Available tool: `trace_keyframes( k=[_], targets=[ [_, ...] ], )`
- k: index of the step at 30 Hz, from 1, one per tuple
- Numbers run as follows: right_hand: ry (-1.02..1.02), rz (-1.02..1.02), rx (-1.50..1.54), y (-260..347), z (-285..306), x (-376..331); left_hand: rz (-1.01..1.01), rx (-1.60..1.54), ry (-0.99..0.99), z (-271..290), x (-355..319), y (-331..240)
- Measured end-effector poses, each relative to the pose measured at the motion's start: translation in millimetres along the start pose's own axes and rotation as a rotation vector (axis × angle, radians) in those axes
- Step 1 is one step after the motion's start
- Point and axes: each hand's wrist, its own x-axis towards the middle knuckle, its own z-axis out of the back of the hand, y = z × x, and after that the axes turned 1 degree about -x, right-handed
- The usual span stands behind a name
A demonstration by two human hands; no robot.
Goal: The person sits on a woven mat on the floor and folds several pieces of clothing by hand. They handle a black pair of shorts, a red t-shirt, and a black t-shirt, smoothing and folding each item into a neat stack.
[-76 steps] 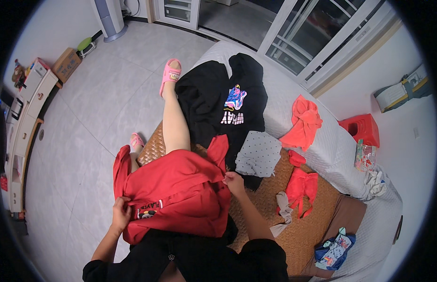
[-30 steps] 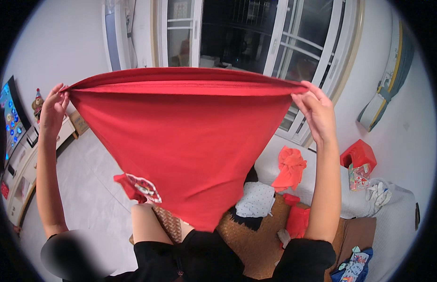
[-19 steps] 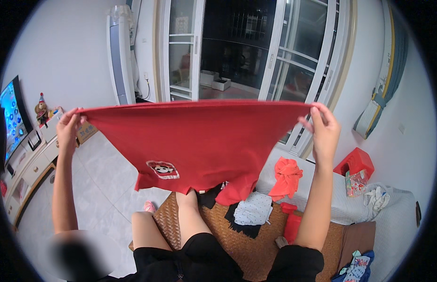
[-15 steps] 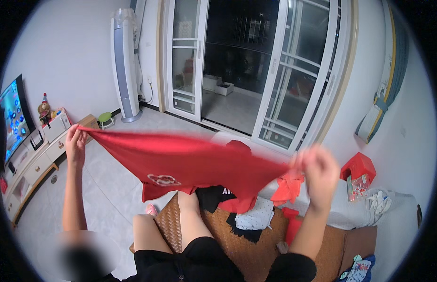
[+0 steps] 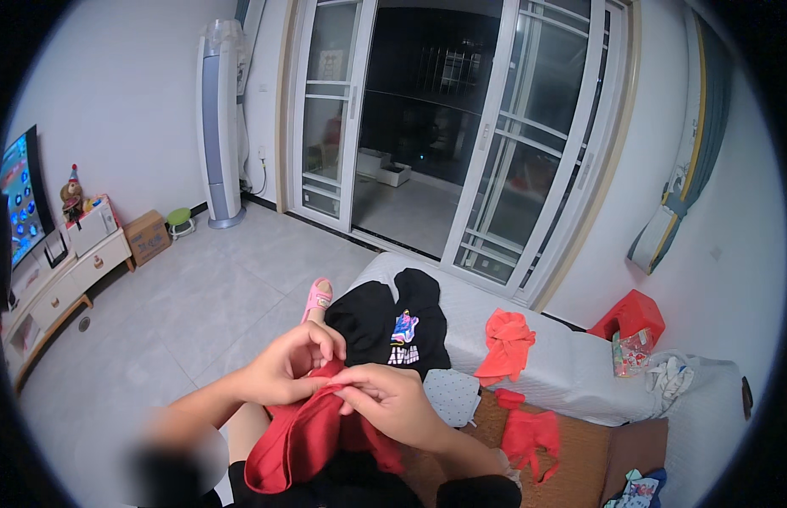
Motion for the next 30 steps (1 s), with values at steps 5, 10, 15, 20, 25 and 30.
trace_keyframes(
  k=[5,10,15,20,25,30],
  targets=[
    [-0.010,-0.018,0.076,-17.7,13.1,-1.6,-0.072,-0.010,-0.017,-9.1,-7.8,10.9],
    [0.079,-0.149,0.207,-22.0,19.4,0.3,0.006,0.197,-0.014,-10.3,-11.8,11.0],
    [0.057,-0.126,0.121,-22.3,19.1,7.9,0.014,0.409,-0.058,-11.1,-10.0,6.2],
    [0.032,-0.269,0.299,-21.2,14.6,15.2,-0.041,0.462,-0.152,-7.7,-10.1,12.6],
    [0.045,-0.230,0.133,-27.4,25.5,16.0,0.176,0.509,-0.232,6.4,-14.8,28.1],
    [-0.173,-0.160,0.101,-7.6,41.4,16.0,0.465,0.544,-0.204,40.8,-58.6,48.4]
  ],
)
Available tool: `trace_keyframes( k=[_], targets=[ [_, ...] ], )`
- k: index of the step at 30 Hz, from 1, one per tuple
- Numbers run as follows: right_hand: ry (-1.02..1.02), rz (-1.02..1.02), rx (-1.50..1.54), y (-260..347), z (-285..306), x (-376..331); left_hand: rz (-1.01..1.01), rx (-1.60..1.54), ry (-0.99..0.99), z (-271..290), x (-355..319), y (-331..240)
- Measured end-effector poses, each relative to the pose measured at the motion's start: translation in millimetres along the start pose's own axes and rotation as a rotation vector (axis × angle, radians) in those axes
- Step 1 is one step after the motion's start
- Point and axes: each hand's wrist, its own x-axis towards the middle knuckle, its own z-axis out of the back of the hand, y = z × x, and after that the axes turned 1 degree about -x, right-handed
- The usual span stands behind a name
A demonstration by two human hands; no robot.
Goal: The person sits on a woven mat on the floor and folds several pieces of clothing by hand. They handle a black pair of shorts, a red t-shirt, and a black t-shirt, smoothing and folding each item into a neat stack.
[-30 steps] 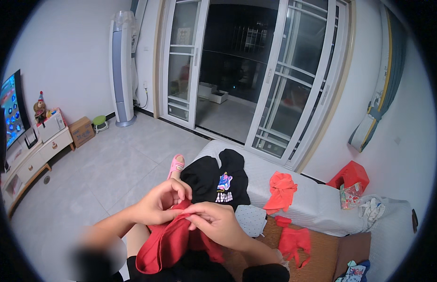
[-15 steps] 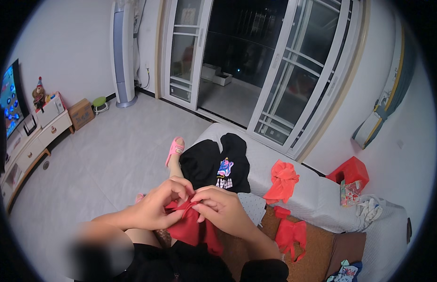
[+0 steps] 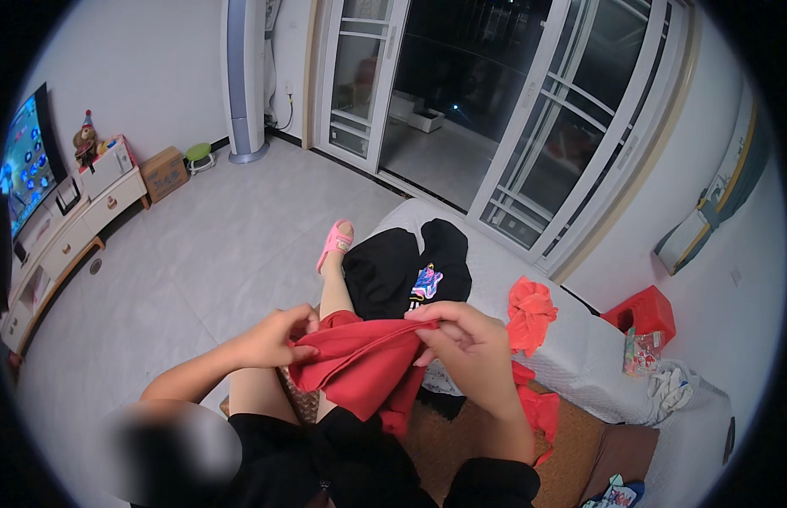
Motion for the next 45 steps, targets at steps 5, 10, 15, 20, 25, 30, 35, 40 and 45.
trace_keyframes(
  k=[5,10,15,20,25,30,35,40,45],
  targets=[
    [-0.041,-0.023,-0.032,-7.4,12.8,4.0,-0.186,0.020,-0.084,7.2,-15.4,33.2],
    [-0.058,-0.117,-0.041,-5.2,16.8,15.2,-0.454,0.333,0.020,10.5,-20.5,45.9],
    [-0.107,-0.104,-0.232,10.4,43.9,39.8,-0.300,0.584,-0.105,56.3,-31.4,17.4],
    [-0.255,0.422,-0.299,111.6,61.4,74.3,-0.701,0.731,-0.578,165.2,20.6,-121.5],
    [-0.314,0.687,-0.481,196.4,61.0,103.0,-0.543,0.992,-0.836,208.3,46.2,-237.8],
    [-0.193,0.541,-0.636,214.4,59.8,91.3,-0.655,0.649,-0.860,222.5,48.5,-272.4],
    [0.045,0.313,-0.612,216.9,52.9,60.4,-0.779,0.989,-1.099,199.2,75.4,-276.8],
    [0.673,0.453,0.248,209.5,-0.3,66.9,-0.802,0.375,-1.060,195.5,129.3,-280.2],
    [0.362,0.963,0.482,234.6,-50.4,77.0,-0.767,-0.463,-0.230,85.0,138.8,-332.2]
  ],
)
